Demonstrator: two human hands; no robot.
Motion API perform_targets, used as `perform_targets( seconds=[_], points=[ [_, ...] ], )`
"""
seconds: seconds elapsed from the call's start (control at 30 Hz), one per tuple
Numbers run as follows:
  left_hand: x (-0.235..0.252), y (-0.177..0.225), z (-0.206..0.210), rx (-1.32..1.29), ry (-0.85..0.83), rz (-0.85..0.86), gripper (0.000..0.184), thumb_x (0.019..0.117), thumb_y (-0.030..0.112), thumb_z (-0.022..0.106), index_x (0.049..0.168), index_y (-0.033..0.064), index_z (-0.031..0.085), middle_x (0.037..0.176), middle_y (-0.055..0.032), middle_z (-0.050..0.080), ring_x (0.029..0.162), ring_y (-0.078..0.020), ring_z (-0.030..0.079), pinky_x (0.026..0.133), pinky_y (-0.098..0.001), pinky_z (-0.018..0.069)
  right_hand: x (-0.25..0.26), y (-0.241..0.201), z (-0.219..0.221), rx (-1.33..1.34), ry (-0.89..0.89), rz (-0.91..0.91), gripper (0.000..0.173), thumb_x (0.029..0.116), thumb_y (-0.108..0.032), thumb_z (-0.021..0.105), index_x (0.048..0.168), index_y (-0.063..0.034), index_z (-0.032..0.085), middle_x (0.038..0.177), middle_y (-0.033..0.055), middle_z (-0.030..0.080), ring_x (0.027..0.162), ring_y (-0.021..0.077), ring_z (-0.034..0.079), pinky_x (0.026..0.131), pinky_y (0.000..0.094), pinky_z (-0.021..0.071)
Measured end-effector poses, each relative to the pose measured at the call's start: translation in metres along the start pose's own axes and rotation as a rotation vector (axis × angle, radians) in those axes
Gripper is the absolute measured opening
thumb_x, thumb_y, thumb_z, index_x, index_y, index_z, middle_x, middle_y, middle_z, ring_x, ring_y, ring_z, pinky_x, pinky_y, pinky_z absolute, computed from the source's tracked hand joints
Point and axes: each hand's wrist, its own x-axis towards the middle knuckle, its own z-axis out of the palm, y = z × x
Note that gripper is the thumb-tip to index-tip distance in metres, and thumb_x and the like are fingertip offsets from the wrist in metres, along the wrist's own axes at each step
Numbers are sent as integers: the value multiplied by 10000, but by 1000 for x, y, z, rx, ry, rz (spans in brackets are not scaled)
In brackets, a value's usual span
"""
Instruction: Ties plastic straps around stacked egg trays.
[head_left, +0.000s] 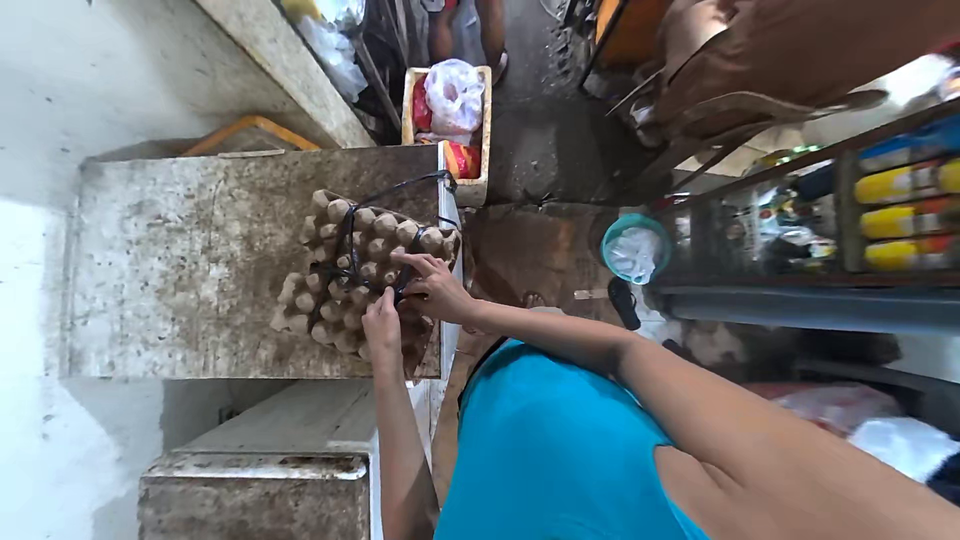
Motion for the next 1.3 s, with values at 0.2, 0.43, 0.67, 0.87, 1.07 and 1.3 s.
perform_targets(
  seconds=[0.2, 0.43, 0.67, 0.87, 1.07, 1.3],
  points=[
    [-7, -5, 15, 113, 115, 124, 374, 1064, 303, 563, 1174, -21, 714, 1186, -211, 680, 1127, -290, 646, 1025, -468, 484, 9, -15, -6, -62, -171, 72, 183, 975, -147, 624, 993, -42, 773, 1374, 79, 628, 1343, 273, 515, 1125, 532, 371],
    [-12, 25, 21, 46, 198, -137, 463, 1072, 372, 529, 1042, -48, 721, 1029, -207, 695, 966, -285, 651, 903, -493, 495, -9, -44, -17, -390, -326, 69, 210, 982, -62, 606, 1152, -3, 714, 1603, 122, 429, 1492, 347, 368, 1115, 679, 322],
    [-19, 5, 21, 56, 223, 0, 404, 1069, 331, 551, 1176, -20, 721, 1174, -217, 704, 1131, -305, 654, 1020, -512, 466, -11, -11, -5, 26, -98, 90, 209, 982, -200, 659, 992, -39, 792, 1449, 86, 600, 1396, 299, 485, 1132, 616, 315],
    [-15, -18, 35, -128, 272, 104, 356, 1076, 281, 540, 1155, -27, 700, 1041, -177, 712, 947, -220, 679, 908, -440, 539, 15, -36, -25, -373, -447, -35, 269, 877, -142, 761, 1128, -50, 731, 1346, 140, 615, 1304, 340, 514, 1115, 607, 345],
    [-21, -20, 50, -25, 537, 141, 247, 991, 265, 678, 968, 28, 744, 832, -77, 716, 753, -135, 678, 763, -369, 569, 20, -32, -23, -387, -453, -65, 252, 919, -34, 683, 1169, -56, 710, 1308, 210, 597, 1254, 406, 537, 1056, 655, 407],
    [-19, -19, 63, -7, 556, 175, 372, 1083, 206, 444, 1294, -73, 572, 1167, -215, 659, 1100, -265, 644, 999, -420, 511, 3, -34, -38, 125, -332, 251, 333, 958, -96, 657, 1264, 3, 572, 1050, 196, 701, 1020, 344, 692, 907, 521, 555]
  ],
)
